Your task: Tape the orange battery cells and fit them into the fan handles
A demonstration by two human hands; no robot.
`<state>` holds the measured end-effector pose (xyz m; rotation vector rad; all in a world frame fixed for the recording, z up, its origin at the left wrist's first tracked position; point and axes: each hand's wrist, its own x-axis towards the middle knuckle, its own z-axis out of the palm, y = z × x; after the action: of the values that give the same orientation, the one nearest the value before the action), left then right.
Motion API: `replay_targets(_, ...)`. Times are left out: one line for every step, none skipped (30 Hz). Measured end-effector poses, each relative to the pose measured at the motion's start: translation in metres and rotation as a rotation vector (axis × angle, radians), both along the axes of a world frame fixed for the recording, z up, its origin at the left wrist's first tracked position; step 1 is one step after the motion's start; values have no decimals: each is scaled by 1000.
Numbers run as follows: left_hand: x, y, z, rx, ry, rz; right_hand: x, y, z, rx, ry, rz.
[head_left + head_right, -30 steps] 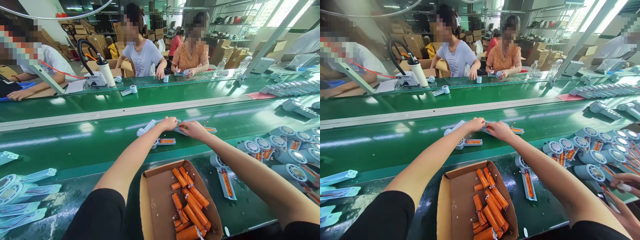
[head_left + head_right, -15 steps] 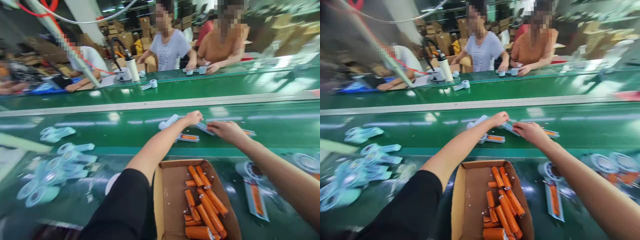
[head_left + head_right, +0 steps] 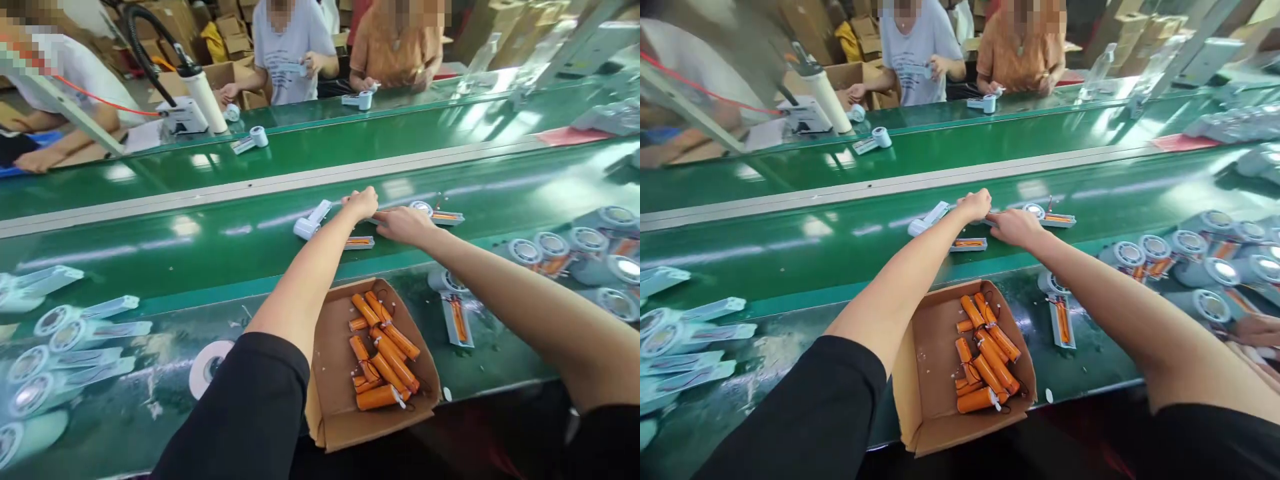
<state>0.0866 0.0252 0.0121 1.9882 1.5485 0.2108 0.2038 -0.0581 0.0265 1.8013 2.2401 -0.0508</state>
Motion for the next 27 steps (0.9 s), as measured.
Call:
replay_targets(3, 0, 2, 1, -2, -24, 1, 2, -3, 9, 8, -15)
replay_targets(6, -1, 5, 5, -4, -46, 3, 5, -6, 17, 21, -21)
replay_targets(6, -4, 9, 10, -8, -62, 5, 10, -8, 23, 37, -19)
replay_targets(3, -9, 15, 13, -9, -69, 8, 15, -9, 25, 54, -5)
replay_targets(-5, -18, 22, 31, -19, -81, 11, 19, -9, 27, 75, 26)
replay_targets(-19, -31, 29, 73, -44, -102, 14, 22, -7, 33, 97, 65)
replay_targets(-41, -48, 37, 138, -80, -137, 16, 23, -3, 51, 115, 102)
replay_targets(-70, -70, 43, 223, -126, -186, 18, 19, 3, 88, 129, 128)
replay_targets(-105, -96, 48, 335, -180, -242, 18, 11, 9, 145, 145, 140)
replay_targets(-146, -127, 50, 408, -202, -300, 15, -2, 16, 217, 170, 139)
replay_targets(-190, -160, 50, 449, -199, -332, 11, -19, 23, 283, 208, 135)
replay_targets(-234, -194, 47, 472, -177, -332, 4, -40, 30, 316, 256, 137)
replay_targets(-276, -228, 40, 484, -129, -326, -5, -64, 36, 304, 303, 150)
replay_targets(-313, -260, 31, 493, -58, -322, -17, -88, 39, 230, 332, 177)
replay_targets(-344, -288, 19, 506, 25, -310, -30, -110, 40, 118, 322, 209)
replay_targets(-368, -311, 5, 528, 102, -285, -44, -130, 39, 27, 265, 229)
replay_targets(-384, -330, -8, 547, 158, -271, -57, -145, 36, -33, 193, 243)
replay_targets(-394, -343, -20, 562, 200, -265, -68, -155, 31, -63, 117, 246)
replay_targets(-398, -353, -30, 580, 225, -261, -77, -160, 26, -67, 55, 239)
replay_targets(-397, -358, -36, 597, 236, -258, -83, -162, 21, -67, 26, 231)
replay_targets(-393, -361, -39, 621, 237, -250, -86, -162, 18, -75, 44, 224)
replay_targets(-388, -363, -40, 651, 233, -234, -86, -161, 17, -87, 115, 212)
replay_targets(-381, -363, -37, 686, 226, -210, -85, -160, 19, -94, 244, 189)
replay_targets(-374, -364, -33, 719, 218, -181, -82, -161, 22, -94, 431, 156)
replay_targets(-367, -365, -27, 750, 208, -152, -80, -165, 26, -84, 663, 114)
replay_targets(-359, -367, -21, 775, 193, -128, -79, -171, 31, -61, 912, 65)
replay_targets(-350, -369, -15, 794, 173, -115, -80, -180, 35, -26, 1145, 15)
